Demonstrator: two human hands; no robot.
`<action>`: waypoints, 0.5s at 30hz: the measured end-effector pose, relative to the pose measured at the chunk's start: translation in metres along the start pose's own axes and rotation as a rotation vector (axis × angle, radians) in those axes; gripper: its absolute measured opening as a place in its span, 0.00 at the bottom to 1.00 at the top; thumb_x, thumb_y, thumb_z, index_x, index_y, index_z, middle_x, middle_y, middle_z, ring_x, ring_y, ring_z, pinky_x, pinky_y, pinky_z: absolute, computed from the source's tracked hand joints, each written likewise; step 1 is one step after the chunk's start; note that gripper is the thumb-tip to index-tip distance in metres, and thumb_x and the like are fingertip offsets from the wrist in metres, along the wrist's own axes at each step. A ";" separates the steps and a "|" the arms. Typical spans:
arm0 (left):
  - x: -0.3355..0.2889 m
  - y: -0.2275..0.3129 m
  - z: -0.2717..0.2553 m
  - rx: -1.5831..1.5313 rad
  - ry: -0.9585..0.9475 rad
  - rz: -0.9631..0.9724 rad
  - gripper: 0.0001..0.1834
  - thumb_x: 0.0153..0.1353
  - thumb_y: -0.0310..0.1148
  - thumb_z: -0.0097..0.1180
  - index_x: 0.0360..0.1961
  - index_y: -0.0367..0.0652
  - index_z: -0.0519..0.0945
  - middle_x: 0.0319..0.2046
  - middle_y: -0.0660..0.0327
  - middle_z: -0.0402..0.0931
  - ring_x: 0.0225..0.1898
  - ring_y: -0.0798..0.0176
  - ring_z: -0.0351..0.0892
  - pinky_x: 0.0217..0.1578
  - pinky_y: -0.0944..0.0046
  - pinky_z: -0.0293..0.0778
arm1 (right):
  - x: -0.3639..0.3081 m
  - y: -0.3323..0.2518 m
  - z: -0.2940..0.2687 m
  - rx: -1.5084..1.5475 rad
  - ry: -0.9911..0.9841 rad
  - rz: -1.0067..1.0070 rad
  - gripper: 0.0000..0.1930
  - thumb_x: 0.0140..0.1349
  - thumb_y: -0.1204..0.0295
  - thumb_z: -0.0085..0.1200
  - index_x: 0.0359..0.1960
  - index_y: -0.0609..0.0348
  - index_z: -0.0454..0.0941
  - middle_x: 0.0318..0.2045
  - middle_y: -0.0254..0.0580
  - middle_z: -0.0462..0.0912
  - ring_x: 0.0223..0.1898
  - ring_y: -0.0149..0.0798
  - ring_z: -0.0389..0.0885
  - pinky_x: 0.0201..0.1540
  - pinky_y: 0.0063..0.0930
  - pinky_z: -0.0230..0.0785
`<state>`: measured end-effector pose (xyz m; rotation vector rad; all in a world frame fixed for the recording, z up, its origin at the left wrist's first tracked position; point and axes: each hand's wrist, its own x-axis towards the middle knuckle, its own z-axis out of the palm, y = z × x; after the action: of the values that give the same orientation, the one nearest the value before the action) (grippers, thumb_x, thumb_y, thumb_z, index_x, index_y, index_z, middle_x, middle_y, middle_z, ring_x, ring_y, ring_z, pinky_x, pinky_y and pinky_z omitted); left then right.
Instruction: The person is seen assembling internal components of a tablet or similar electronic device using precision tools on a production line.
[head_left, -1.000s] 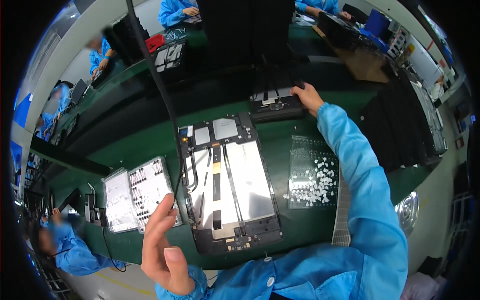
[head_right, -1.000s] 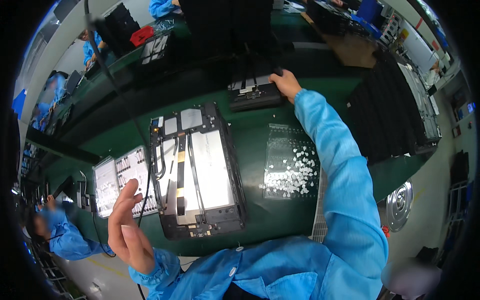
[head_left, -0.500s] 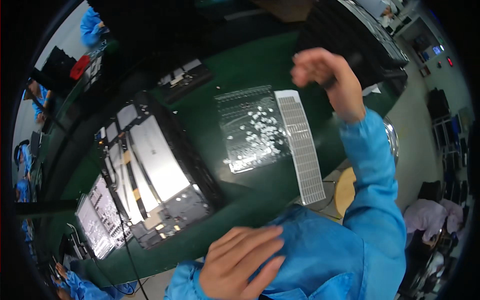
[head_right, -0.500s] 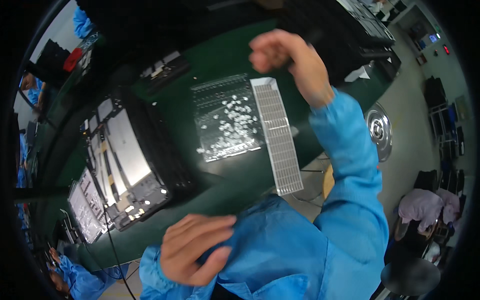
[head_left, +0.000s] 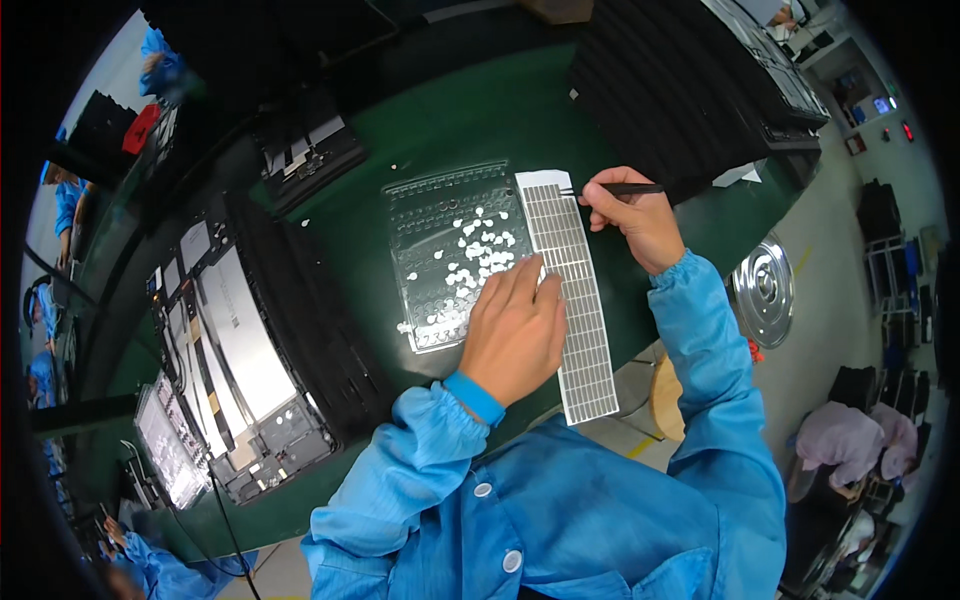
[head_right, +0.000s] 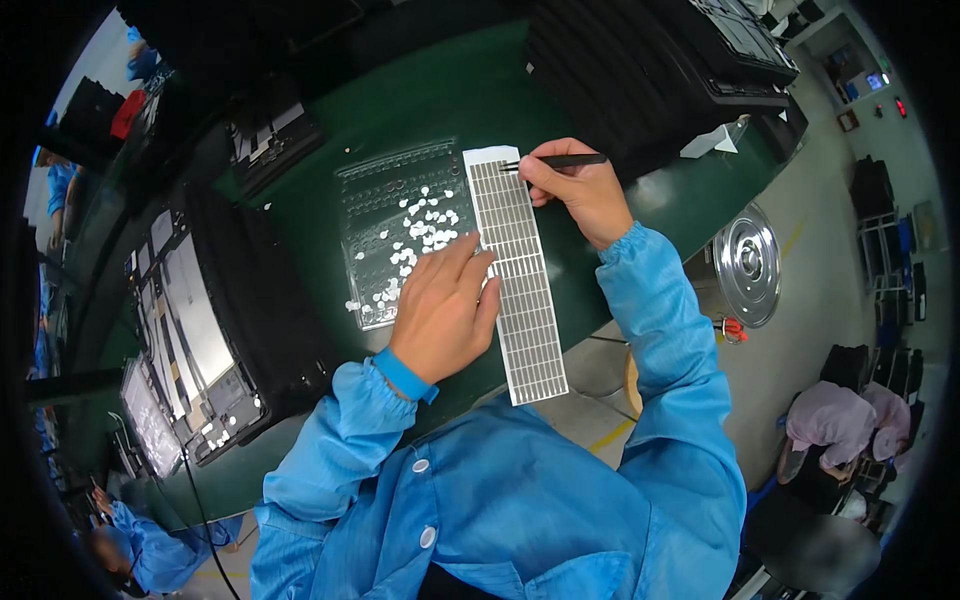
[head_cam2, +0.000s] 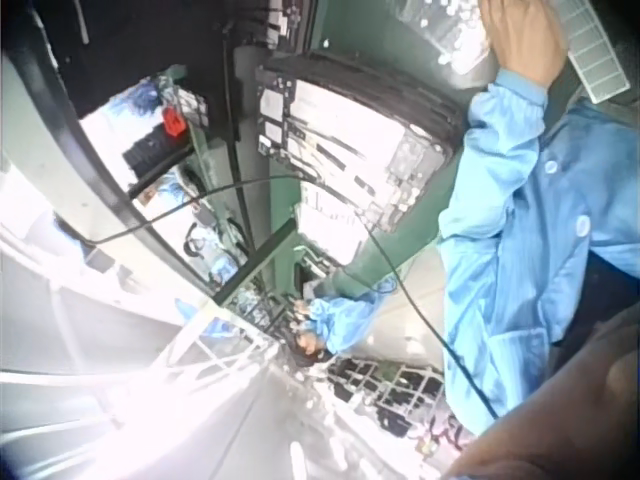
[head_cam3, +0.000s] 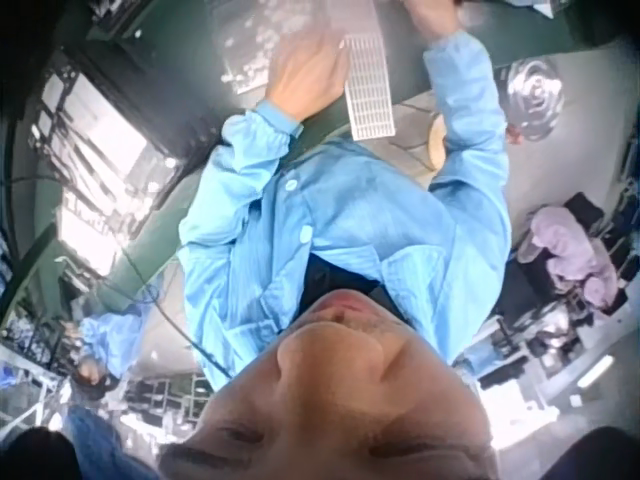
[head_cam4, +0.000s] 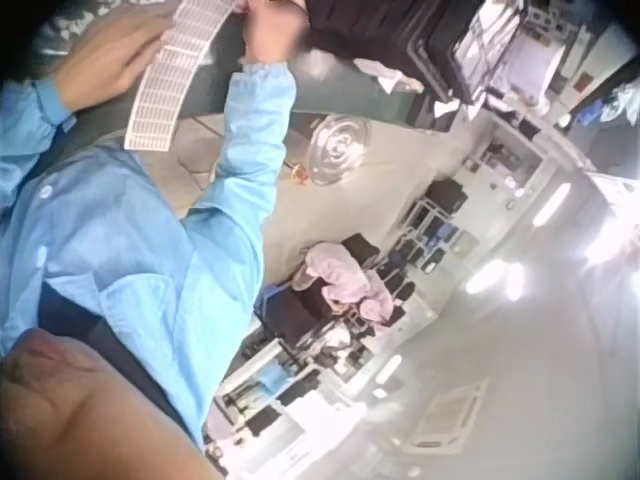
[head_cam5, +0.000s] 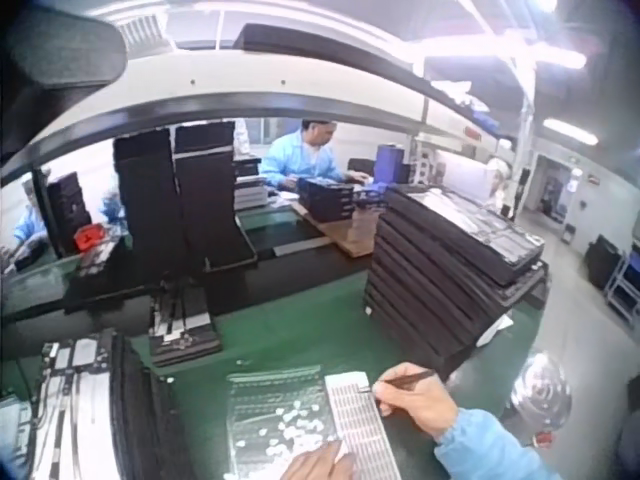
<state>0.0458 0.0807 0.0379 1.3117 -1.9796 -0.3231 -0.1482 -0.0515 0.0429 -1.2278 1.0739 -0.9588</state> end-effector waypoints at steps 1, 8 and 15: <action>0.008 -0.004 0.009 0.033 -0.049 -0.009 0.16 0.61 0.29 0.58 0.49 0.32 0.79 0.57 0.40 0.73 0.58 0.39 0.74 0.60 0.48 0.69 | 0.009 0.008 -0.005 0.008 -0.009 -0.032 0.15 0.64 0.68 0.67 0.46 0.64 0.78 0.31 0.37 0.83 0.29 0.25 0.79 0.34 0.20 0.75; 0.060 -0.028 0.059 0.254 -0.068 0.081 0.20 0.63 0.34 0.57 0.52 0.32 0.77 0.61 0.36 0.70 0.67 0.39 0.66 0.69 0.43 0.56 | 0.041 0.037 -0.010 -0.123 0.106 -0.053 0.14 0.66 0.66 0.64 0.45 0.65 0.80 0.28 0.34 0.80 0.25 0.24 0.76 0.23 0.18 0.69; 0.064 -0.042 0.065 0.409 -0.165 0.097 0.21 0.65 0.38 0.55 0.52 0.32 0.78 0.58 0.38 0.74 0.64 0.43 0.70 0.70 0.42 0.53 | 0.047 0.035 -0.010 -0.187 0.082 -0.024 0.17 0.65 0.61 0.66 0.44 0.63 0.81 0.24 0.30 0.78 0.23 0.21 0.73 0.19 0.16 0.64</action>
<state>0.0160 -0.0058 -0.0036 1.4674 -2.3264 0.0264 -0.1470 -0.0951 0.0028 -1.3650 1.2380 -0.9508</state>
